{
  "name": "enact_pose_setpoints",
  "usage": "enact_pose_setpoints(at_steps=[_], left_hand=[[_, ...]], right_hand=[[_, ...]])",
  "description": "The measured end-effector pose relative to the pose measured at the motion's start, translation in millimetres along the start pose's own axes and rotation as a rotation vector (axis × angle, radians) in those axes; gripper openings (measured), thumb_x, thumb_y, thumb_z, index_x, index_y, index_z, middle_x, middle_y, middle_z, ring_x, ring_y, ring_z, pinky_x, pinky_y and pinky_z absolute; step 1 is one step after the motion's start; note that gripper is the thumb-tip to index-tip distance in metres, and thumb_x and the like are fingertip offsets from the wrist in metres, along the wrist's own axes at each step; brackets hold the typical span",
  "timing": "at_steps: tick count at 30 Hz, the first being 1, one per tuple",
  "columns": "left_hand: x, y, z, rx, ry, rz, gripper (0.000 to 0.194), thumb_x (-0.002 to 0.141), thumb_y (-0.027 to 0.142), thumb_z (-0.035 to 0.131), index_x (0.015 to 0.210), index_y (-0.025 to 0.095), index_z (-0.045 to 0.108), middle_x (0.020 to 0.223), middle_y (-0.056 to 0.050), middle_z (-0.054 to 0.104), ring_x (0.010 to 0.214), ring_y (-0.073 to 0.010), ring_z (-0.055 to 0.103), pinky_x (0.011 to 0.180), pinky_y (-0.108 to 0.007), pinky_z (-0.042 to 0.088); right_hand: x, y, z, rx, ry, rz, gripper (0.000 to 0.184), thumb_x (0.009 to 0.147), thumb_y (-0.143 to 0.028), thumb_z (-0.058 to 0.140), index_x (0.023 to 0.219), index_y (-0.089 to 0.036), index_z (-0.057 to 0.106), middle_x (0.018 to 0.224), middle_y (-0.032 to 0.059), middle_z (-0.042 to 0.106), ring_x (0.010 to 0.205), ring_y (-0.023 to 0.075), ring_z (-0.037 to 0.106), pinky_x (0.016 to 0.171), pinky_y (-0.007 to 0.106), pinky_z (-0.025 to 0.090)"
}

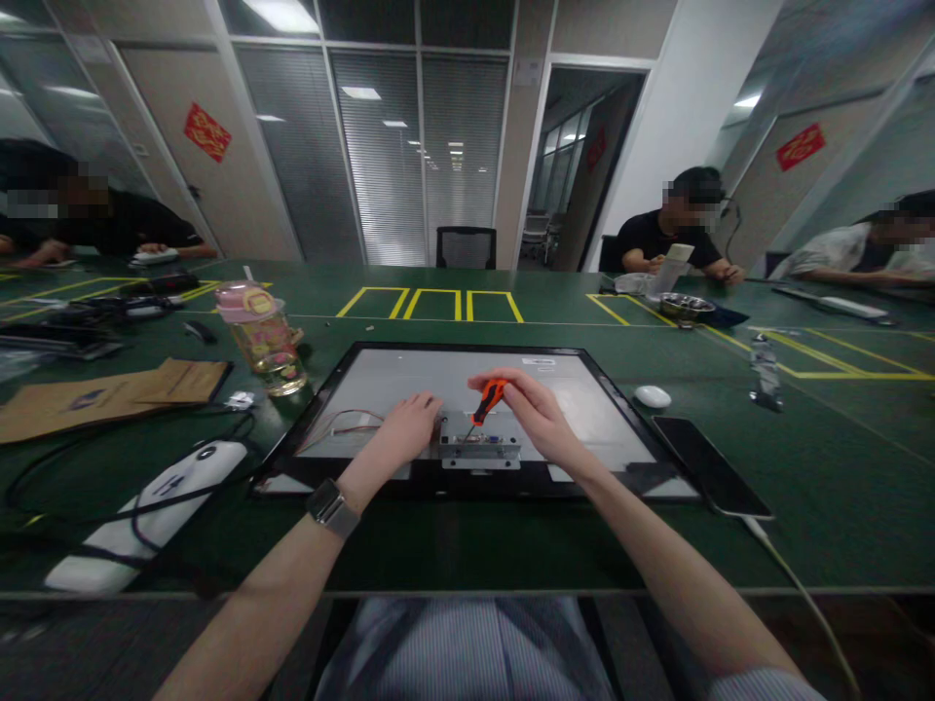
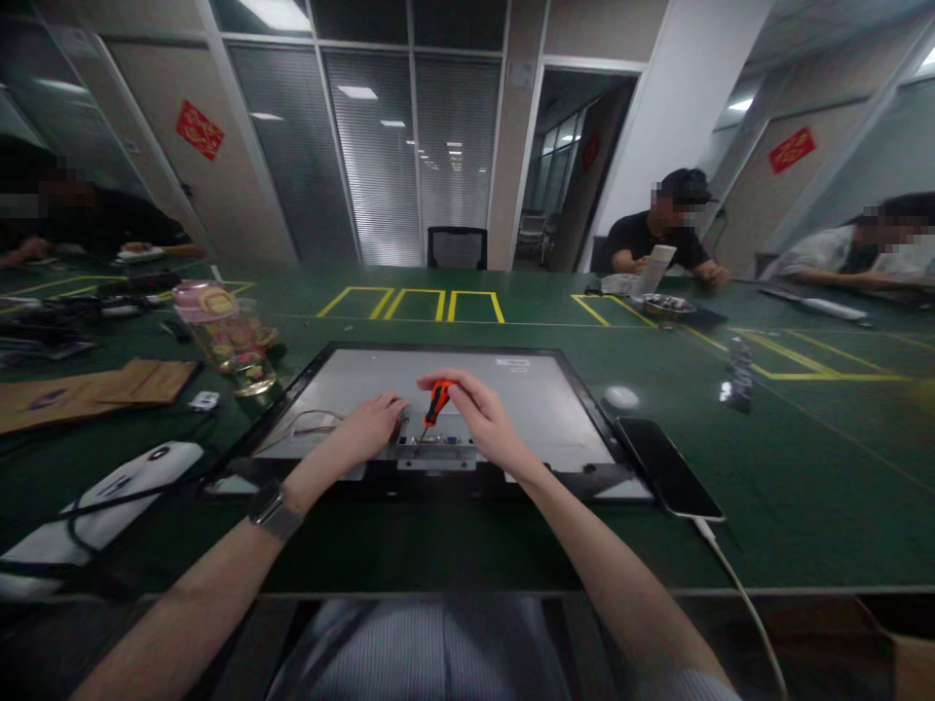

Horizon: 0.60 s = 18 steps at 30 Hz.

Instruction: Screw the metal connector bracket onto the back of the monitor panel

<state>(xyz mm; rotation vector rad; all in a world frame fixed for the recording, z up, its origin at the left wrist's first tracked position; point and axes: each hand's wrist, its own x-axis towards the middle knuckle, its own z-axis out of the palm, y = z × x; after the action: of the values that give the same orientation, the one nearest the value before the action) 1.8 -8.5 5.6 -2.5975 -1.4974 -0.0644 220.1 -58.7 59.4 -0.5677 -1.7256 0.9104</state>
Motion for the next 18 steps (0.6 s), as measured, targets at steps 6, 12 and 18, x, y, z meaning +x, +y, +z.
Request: enact_pose_setpoints(at_steps=[6, 12, 18], left_hand=[[0.0, 0.2, 0.1, -0.010, 0.002, -0.002, 0.032, 0.091, 0.011, 0.039, 0.119, 0.014, 0.054, 0.116, -0.014, 0.058, 0.105, -0.0252, 0.058, 0.089, -0.037, 0.046], [0.2, -1.0, 1.3, -0.023, 0.007, 0.000, 0.033, 0.090, 0.009, 0.040, 0.119, 0.016, 0.055, 0.118, -0.014, 0.057, 0.105, -0.0250, 0.058, 0.087, -0.037, 0.046], [1.1, -1.7, 3.0, -0.006, 0.012, 0.006, 0.032, 0.090, 0.010, 0.040, 0.118, 0.015, 0.055, 0.116, -0.013, 0.058, 0.103, -0.0247, 0.059, 0.088, -0.037, 0.046]], right_hand=[[-0.4, 7.7, -1.3, -0.068, 0.075, -0.025, 0.026, 0.094, -0.030, 0.054, 0.118, -0.029, 0.064, 0.107, 0.0050, 0.069, 0.101, 0.0204, 0.066, 0.091, 0.040, 0.051], [-0.7, 13.0, -0.4, -0.117, 0.222, -0.081, 0.010, 0.082, -0.027, 0.069, 0.091, -0.027, 0.074, 0.087, 0.0022, 0.062, 0.084, 0.0169, 0.061, 0.075, 0.033, 0.053], [-1.7, 15.0, 0.4, 0.058, 0.103, 0.009, 0.023, 0.095, -0.033, 0.054, 0.113, -0.029, 0.067, 0.100, 0.0036, 0.067, 0.094, 0.0178, 0.065, 0.087, 0.036, 0.051]])
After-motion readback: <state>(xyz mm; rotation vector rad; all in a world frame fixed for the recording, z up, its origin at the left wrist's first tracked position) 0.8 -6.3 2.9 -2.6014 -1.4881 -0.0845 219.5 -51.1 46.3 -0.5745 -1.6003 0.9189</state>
